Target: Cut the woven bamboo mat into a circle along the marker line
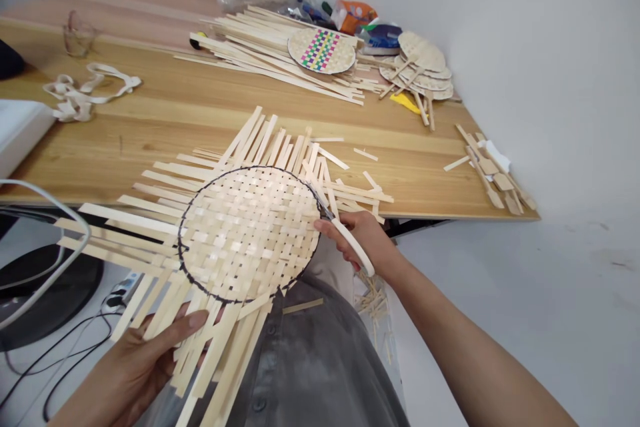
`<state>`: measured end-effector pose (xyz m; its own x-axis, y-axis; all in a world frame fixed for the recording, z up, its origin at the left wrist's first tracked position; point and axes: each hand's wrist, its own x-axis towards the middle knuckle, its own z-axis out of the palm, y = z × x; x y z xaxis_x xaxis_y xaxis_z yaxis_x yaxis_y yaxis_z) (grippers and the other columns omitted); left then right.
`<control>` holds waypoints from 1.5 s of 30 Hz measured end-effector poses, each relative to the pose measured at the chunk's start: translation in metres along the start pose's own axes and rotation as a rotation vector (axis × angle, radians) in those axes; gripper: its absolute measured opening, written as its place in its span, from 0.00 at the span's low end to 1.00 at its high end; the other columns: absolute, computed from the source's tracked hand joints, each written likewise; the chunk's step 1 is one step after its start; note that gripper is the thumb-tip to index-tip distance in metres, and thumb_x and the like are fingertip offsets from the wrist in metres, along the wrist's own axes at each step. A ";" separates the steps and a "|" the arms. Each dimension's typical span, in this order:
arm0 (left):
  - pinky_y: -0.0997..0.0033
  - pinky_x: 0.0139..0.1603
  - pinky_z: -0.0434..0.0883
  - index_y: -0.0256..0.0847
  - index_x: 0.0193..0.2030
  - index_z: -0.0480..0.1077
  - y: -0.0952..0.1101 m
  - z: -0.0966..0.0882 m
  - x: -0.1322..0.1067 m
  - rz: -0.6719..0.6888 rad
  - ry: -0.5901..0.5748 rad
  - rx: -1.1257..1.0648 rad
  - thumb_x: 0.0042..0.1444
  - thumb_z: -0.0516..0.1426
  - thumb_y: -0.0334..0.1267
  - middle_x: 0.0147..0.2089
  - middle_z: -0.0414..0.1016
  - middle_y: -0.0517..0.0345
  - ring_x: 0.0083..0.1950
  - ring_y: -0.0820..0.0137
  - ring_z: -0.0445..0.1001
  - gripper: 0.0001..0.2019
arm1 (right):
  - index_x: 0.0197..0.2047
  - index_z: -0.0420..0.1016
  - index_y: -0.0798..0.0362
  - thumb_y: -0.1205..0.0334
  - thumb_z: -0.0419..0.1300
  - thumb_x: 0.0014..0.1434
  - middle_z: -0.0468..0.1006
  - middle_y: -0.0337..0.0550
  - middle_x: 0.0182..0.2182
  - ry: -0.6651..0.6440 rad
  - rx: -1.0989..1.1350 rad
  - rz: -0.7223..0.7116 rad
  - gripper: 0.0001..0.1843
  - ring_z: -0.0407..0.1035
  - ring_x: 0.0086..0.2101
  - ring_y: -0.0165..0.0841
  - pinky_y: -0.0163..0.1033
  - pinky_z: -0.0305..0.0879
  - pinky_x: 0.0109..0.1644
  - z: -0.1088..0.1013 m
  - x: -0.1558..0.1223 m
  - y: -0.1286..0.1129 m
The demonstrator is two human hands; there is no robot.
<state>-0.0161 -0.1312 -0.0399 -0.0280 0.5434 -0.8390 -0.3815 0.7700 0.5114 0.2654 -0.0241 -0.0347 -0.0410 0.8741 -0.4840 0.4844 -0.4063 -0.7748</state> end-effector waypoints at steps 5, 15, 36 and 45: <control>0.74 0.34 0.77 0.37 0.41 0.79 0.001 -0.001 -0.001 0.007 0.014 0.005 0.35 0.75 0.42 0.40 0.85 0.49 0.45 0.55 0.82 0.25 | 0.22 0.60 0.50 0.33 0.66 0.50 0.59 0.30 0.11 -0.033 -0.004 0.013 0.31 0.53 0.11 0.24 0.31 0.52 0.10 -0.002 -0.001 -0.002; 0.74 0.33 0.77 0.40 0.32 0.76 0.004 -0.003 -0.003 0.017 0.034 0.027 0.32 0.75 0.39 0.35 0.85 0.54 0.42 0.56 0.83 0.20 | 0.21 0.63 0.51 0.31 0.60 0.52 0.67 0.37 0.18 -0.211 -0.056 -0.099 0.31 0.68 0.21 0.31 0.36 0.66 0.25 -0.013 -0.011 -0.012; 0.73 0.39 0.80 0.45 0.42 0.81 0.051 0.001 0.019 0.111 -0.100 0.141 0.33 0.76 0.38 0.44 0.86 0.57 0.47 0.56 0.83 0.24 | 0.17 0.65 0.52 0.23 0.55 0.51 0.68 0.41 0.16 -0.137 0.131 -0.005 0.38 0.69 0.20 0.33 0.38 0.67 0.26 0.002 -0.007 -0.016; 0.72 0.44 0.80 0.48 0.51 0.77 0.051 -0.023 0.028 0.039 -0.138 0.348 0.39 0.74 0.45 0.50 0.84 0.59 0.55 0.56 0.80 0.29 | 0.18 0.65 0.52 0.26 0.53 0.56 0.68 0.41 0.16 -0.099 0.091 -0.047 0.36 0.69 0.21 0.32 0.37 0.67 0.29 0.004 -0.017 0.004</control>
<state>-0.0577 -0.0849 -0.0417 0.0976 0.5966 -0.7966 -0.0455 0.8022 0.5953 0.2639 -0.0416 -0.0309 -0.1498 0.8642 -0.4804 0.3989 -0.3918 -0.8291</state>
